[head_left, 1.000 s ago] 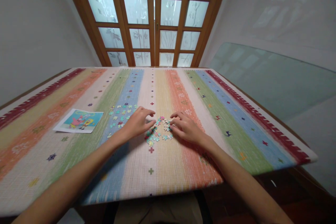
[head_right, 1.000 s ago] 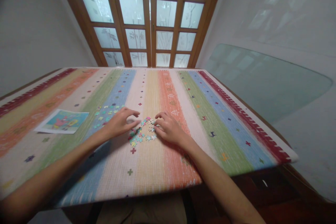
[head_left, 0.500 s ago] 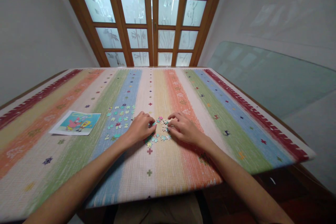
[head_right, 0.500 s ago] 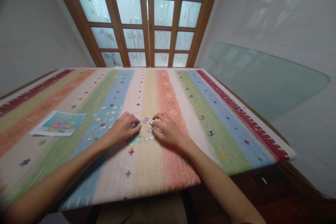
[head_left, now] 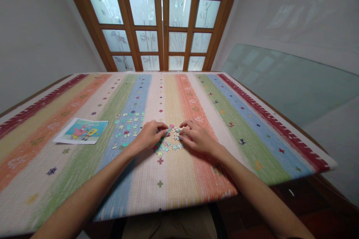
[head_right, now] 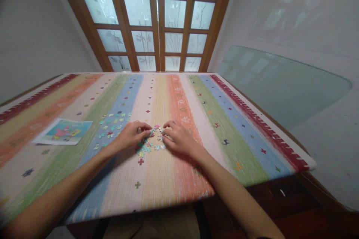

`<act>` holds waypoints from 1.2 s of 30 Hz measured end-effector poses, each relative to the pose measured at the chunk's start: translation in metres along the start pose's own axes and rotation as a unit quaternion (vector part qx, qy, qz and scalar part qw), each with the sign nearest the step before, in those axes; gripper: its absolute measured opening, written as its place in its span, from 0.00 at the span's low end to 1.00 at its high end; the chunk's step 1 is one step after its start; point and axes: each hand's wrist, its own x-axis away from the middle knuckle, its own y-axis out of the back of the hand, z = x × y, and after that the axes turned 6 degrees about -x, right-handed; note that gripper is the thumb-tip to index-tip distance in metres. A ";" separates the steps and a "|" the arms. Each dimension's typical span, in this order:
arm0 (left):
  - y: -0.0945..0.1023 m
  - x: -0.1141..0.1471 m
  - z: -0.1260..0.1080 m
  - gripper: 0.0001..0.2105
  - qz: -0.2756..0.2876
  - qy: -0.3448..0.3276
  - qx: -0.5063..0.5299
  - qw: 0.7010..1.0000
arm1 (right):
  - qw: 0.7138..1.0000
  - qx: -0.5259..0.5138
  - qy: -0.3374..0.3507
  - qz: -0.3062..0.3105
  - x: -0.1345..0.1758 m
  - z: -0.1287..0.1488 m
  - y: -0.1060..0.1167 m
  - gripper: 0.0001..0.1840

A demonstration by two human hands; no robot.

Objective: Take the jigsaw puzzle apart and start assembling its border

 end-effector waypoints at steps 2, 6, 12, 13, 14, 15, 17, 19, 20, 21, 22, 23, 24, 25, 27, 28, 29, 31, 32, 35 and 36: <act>-0.001 0.000 0.000 0.10 -0.002 0.001 0.010 1.000 | 1.000 0.002 -0.001 0.000 0.000 0.000 0.000 0.07; -0.003 0.000 0.000 0.11 0.022 -0.005 0.018 1.000 | 1.000 -0.002 -0.007 0.006 0.000 -0.001 0.001 0.07; -0.004 0.003 -0.004 0.10 -0.012 -0.025 -0.062 0.998 | 1.000 -0.003 -0.008 0.008 0.000 0.000 0.001 0.07; -0.004 0.004 -0.005 0.08 -0.008 -0.023 -0.076 0.997 | 1.000 -0.002 -0.008 0.009 0.000 0.000 0.001 0.07; -0.004 0.004 -0.007 0.07 0.000 -0.019 -0.088 0.996 | 1.000 -0.002 -0.007 0.011 0.000 0.001 0.002 0.07; -0.005 0.005 -0.008 0.06 0.009 -0.015 -0.096 0.995 | 1.000 -0.001 -0.007 0.012 -0.001 0.001 0.002 0.07; -0.005 0.005 -0.010 0.08 0.023 -0.010 -0.101 0.995 | 1.000 0.000 -0.007 0.013 -0.001 0.001 0.002 0.07; -0.006 0.005 -0.011 0.07 0.025 -0.007 -0.090 0.996 | 1.000 0.002 -0.007 0.014 -0.001 0.002 0.002 0.07; -0.007 0.005 -0.011 0.06 0.024 -0.006 -0.080 0.997 | 1.000 0.002 -0.008 0.014 -0.001 0.002 0.002 0.07; -0.008 0.005 -0.011 0.05 0.021 -0.005 -0.067 0.997 | 1.000 0.003 -0.009 0.014 -0.001 0.003 0.002 0.07; -0.009 0.005 -0.010 0.04 0.018 -0.003 -0.054 0.998 | 1.000 0.003 -0.010 0.013 -0.001 0.003 0.002 0.07; -0.010 0.005 -0.009 0.02 0.015 -0.002 -0.040 0.999 | 1.000 0.002 -0.010 0.013 -0.001 0.003 0.002 0.07; -0.011 0.005 -0.009 0.01 0.011 -0.001 -0.028 1.000 | 1.000 0.000 -0.011 0.014 -0.001 0.003 0.002 0.07; -0.012 0.005 -0.008 0.01 0.008 0.000 -0.019 1.000 | 1.000 -0.001 -0.011 0.015 -0.001 0.003 0.002 0.07; -0.013 0.005 -0.009 0.02 0.003 0.000 -0.008 1.000 | 1.000 -0.004 -0.010 0.016 -0.001 0.003 0.001 0.07; -0.013 0.005 -0.009 0.02 0.002 0.000 -0.005 1.000 | 1.000 -0.004 -0.009 0.016 -0.001 0.002 0.001 0.07; -0.013 0.005 -0.009 0.02 0.000 0.002 -0.002 1.000 | 1.000 -0.004 -0.008 0.015 -0.001 0.002 0.001 0.07; -0.011 0.004 -0.009 0.03 -0.004 0.010 0.007 1.000 | 1.000 -0.006 -0.007 0.014 -0.001 0.001 0.001 0.07; -0.009 0.004 -0.009 0.03 -0.006 0.016 0.017 1.000 | 1.000 -0.009 -0.008 0.014 -0.001 0.001 0.001 0.07; -0.001 0.001 -0.005 0.04 -0.014 0.028 0.065 0.997 | 1.000 -0.012 -0.010 0.016 -0.001 0.001 0.001 0.07; 0.003 0.001 -0.004 0.04 -0.017 0.030 0.083 0.996 | 1.000 -0.012 -0.010 0.016 -0.001 0.002 0.002 0.07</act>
